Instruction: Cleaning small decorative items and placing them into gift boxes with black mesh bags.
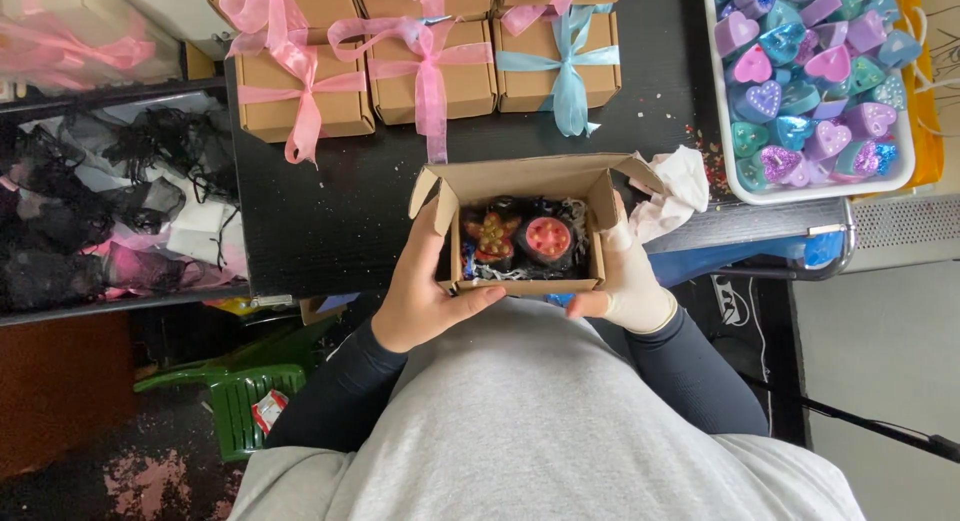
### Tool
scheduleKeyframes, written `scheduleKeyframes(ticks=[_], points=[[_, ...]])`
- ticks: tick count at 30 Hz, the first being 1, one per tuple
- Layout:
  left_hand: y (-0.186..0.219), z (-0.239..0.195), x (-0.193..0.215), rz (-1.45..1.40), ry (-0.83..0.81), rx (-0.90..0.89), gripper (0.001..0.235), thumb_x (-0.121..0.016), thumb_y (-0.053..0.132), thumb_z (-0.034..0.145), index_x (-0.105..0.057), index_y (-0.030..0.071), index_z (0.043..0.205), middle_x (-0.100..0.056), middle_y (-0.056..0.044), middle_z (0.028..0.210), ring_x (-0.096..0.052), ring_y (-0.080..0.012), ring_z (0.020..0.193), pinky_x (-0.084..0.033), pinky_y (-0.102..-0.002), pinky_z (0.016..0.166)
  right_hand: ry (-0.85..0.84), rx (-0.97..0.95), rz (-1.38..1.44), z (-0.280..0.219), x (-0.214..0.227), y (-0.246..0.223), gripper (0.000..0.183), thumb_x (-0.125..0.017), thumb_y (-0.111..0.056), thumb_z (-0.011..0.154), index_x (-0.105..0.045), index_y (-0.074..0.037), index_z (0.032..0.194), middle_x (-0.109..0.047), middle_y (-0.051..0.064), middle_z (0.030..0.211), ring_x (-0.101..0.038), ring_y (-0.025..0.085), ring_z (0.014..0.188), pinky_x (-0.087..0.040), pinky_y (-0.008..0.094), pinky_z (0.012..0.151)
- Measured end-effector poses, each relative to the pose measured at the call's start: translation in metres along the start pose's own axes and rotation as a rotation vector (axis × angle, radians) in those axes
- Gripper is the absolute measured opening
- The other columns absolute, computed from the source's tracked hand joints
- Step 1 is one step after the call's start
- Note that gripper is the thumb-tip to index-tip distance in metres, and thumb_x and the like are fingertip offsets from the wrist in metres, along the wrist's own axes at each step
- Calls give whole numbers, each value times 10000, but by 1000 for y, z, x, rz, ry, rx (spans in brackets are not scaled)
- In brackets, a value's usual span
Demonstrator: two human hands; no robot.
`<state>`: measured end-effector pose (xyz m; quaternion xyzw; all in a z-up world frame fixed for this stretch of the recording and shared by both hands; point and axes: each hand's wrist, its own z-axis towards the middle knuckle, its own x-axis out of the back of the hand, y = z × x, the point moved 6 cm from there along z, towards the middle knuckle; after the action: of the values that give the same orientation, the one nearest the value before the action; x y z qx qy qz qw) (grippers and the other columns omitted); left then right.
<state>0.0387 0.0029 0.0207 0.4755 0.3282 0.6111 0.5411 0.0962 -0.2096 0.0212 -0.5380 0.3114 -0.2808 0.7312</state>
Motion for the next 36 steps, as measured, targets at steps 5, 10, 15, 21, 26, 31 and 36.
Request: scheduleKeyframes(ticks=[5,10,15,21,26,31,36], points=[[7,-1,6,180,15,-92,991,-844,362,875,-302,-35,1603,-331,-268,1639,-357,-385,1553,-347,-457,1278,1,117,-418,-2,7,-4,1102,-868,-488,809,-281,-48,1632,-262,187,1716,-284,329,1605,-263,427,1326],[9,2,10,72,48,2,988,-821,402,913,-296,-60,1610,-359,-261,1632,-408,-369,1522,-388,-436,1258,14,185,-709,-8,14,-7,953,-858,-408,814,-411,-92,1593,-475,151,1591,-501,308,1485,-387,375,1214],[9,3,11,115,6,26,924,-788,378,942,-314,-77,1591,-347,-271,1641,-398,-372,1540,-355,-433,1265,-29,279,-646,-6,10,-10,950,-846,-315,866,-330,-109,1637,-341,219,1676,-412,371,1547,-353,422,1280],[7,2,11,108,14,50,876,-746,373,980,-312,-82,1591,-339,-269,1650,-378,-368,1549,-348,-431,1263,-39,282,-522,-5,9,-3,995,-888,-287,805,-348,-138,1628,-371,178,1662,-420,324,1541,-336,423,1273],[-1,0,4,-135,74,97,727,-744,296,992,-370,16,1549,-411,-180,1573,-468,-273,1463,-433,-381,1227,41,222,-188,-4,12,14,877,-884,-206,872,-410,-222,1609,-418,197,1620,-445,304,1515,-361,454,1284],[-9,-1,-2,-359,83,201,652,-730,217,1008,-359,72,1524,-448,-144,1564,-521,-226,1412,-479,-358,1180,-50,329,-253,3,4,6,1101,-907,-407,711,-300,-207,1607,-411,197,1558,-445,314,1483,-425,472,1225],[-7,-1,-7,-238,107,111,564,-729,253,1036,-434,88,1488,-447,-144,1569,-504,-217,1410,-465,-371,1216,35,405,-405,1,10,5,893,-913,-359,783,-347,-164,1446,-518,162,1421,-538,325,1407,-444,509,1215]])
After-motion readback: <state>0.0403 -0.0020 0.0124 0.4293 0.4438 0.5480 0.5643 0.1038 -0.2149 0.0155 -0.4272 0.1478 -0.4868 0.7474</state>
